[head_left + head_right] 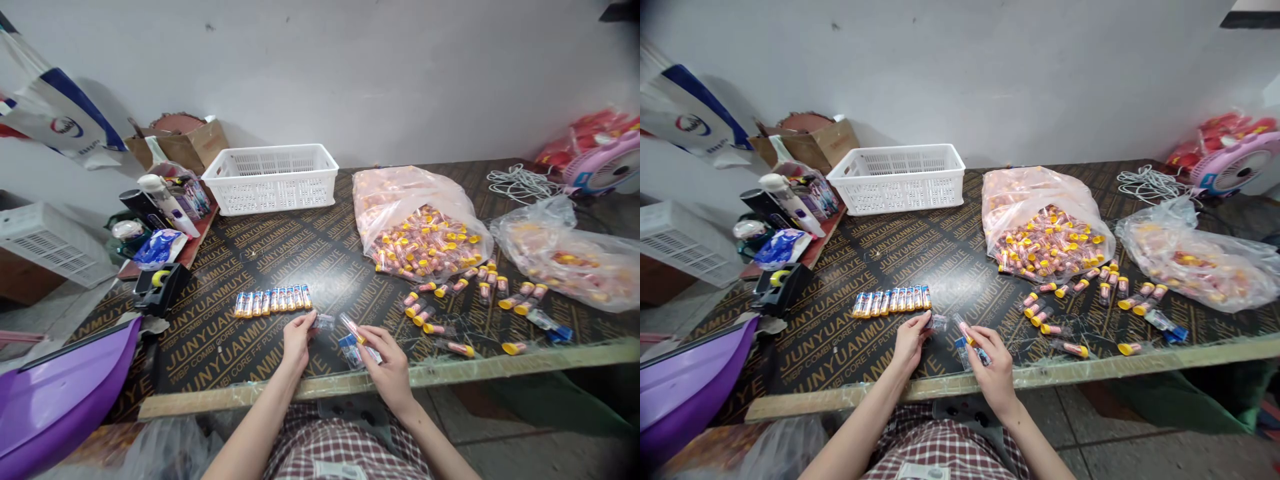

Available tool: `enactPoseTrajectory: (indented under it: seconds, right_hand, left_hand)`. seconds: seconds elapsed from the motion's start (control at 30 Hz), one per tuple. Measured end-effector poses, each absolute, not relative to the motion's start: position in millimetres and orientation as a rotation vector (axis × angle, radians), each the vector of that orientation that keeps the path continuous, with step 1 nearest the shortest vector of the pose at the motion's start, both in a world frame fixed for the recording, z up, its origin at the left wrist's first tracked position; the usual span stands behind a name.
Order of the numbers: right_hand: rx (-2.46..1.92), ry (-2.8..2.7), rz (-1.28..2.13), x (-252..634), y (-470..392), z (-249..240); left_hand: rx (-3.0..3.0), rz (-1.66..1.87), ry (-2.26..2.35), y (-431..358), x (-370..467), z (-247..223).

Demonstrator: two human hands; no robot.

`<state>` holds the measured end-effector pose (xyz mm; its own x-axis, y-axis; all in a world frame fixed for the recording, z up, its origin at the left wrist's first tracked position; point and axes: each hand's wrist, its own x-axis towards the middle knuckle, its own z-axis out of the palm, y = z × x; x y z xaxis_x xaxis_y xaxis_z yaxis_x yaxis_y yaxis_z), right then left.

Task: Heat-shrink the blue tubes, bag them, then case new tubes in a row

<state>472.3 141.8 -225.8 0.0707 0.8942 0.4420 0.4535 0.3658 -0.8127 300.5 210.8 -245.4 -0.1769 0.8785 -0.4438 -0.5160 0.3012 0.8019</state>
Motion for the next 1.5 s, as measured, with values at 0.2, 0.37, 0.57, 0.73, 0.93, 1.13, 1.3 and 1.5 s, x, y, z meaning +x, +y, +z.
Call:
enactPoseTrajectory:
  seconds: [0.2,0.37,0.57,0.73,0.93,1.13,1.3,1.5]
  right_hand:
    - [-1.209,-1.696,0.563,466,138,-221]
    - [-1.203,-1.719,0.684,462,138,-225]
    - [-1.204,-1.702,0.725,468,146,-234]
    - [-1.183,-1.762,0.567,473,156,-228]
    - [-0.986,-1.935,0.732,477,162,-217]
    - [-0.953,-1.907,0.777,476,159,-220]
    - [-0.947,-1.834,0.838,475,157,-224]
    - [-0.924,-1.804,0.880,474,156,-225]
  left_hand:
    - [0.471,1.326,1.247,210,300,-249]
    - [0.554,1.234,1.104,204,304,-242]
    - [0.561,1.100,0.916,197,309,-221]
    - [0.657,0.893,0.889,190,312,-211]
    - [0.714,0.777,0.827,183,317,-208]
    - [0.688,0.772,0.829,179,319,-209]
    - [0.687,0.763,0.816,178,319,-209]
    - [0.677,0.769,0.809,177,318,-212]
